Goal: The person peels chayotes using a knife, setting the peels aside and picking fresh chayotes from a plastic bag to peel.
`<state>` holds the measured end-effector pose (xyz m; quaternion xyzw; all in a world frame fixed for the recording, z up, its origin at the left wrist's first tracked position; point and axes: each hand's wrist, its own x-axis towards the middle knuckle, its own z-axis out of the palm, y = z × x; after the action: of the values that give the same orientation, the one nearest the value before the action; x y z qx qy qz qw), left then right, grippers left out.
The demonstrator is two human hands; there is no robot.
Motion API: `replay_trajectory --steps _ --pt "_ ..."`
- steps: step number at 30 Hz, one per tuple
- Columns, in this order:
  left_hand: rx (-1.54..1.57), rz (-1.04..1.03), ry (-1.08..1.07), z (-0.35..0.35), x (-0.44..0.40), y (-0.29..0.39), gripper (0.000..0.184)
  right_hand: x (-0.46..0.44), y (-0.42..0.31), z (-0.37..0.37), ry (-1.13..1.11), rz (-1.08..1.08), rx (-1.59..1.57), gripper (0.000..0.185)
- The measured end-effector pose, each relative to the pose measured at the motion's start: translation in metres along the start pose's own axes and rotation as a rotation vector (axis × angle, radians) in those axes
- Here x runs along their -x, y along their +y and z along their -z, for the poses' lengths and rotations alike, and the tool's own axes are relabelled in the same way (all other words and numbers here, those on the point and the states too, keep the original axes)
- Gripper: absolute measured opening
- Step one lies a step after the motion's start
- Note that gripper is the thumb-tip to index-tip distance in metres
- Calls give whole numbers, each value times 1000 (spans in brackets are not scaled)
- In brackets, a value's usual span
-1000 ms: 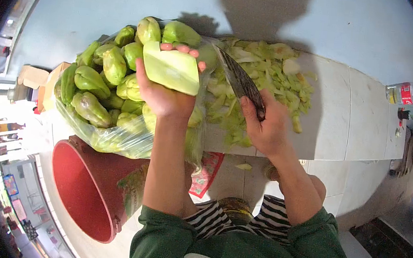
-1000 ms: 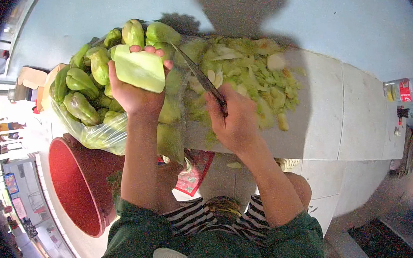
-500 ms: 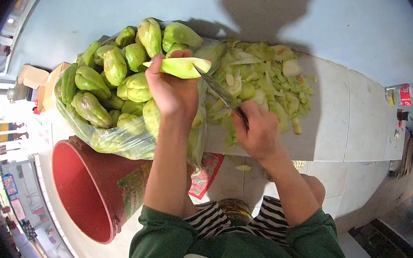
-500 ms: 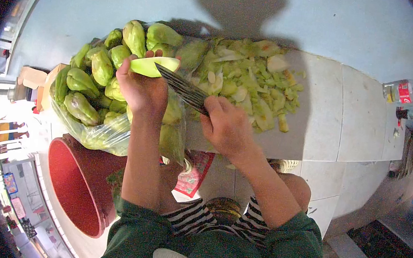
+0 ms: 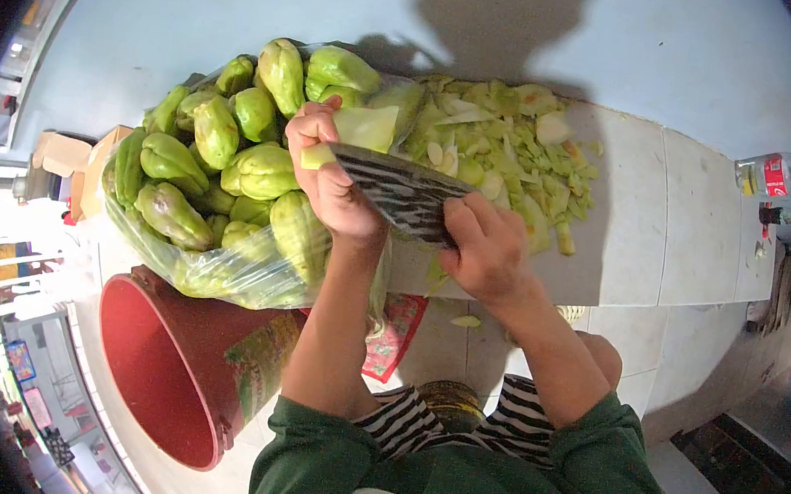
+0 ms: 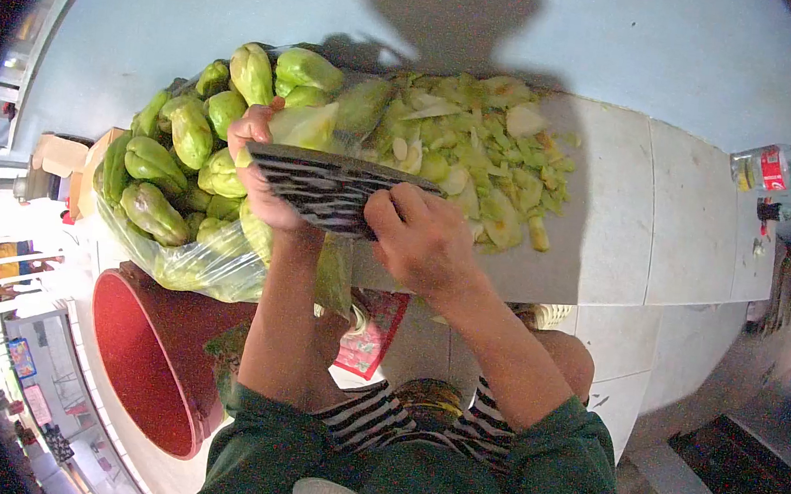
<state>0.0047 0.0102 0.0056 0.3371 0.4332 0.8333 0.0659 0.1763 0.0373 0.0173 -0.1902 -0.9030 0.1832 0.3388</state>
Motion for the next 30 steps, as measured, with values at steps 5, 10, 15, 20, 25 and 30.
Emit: replay_trajectory --steps 5,10,15,20,25,30 --pt "-297 -93 -26 -9 1 12 35 -3 1 2 87 89 -6 39" --pt "-328 -109 -58 -9 1 19 33 -1 2 2 99 104 -3 37" --pt "-147 -33 -16 -15 3 18 30 1 8 -4 126 101 -6 27" --pt "239 20 21 -8 -1 15 36 0 30 -16 -207 -367 177 10" --pt "418 168 70 -8 -5 22 35 -7 25 -12 -101 -449 45 12" --pt "551 256 133 -6 -7 21 35 -2 22 -10 14 -343 -20 11"
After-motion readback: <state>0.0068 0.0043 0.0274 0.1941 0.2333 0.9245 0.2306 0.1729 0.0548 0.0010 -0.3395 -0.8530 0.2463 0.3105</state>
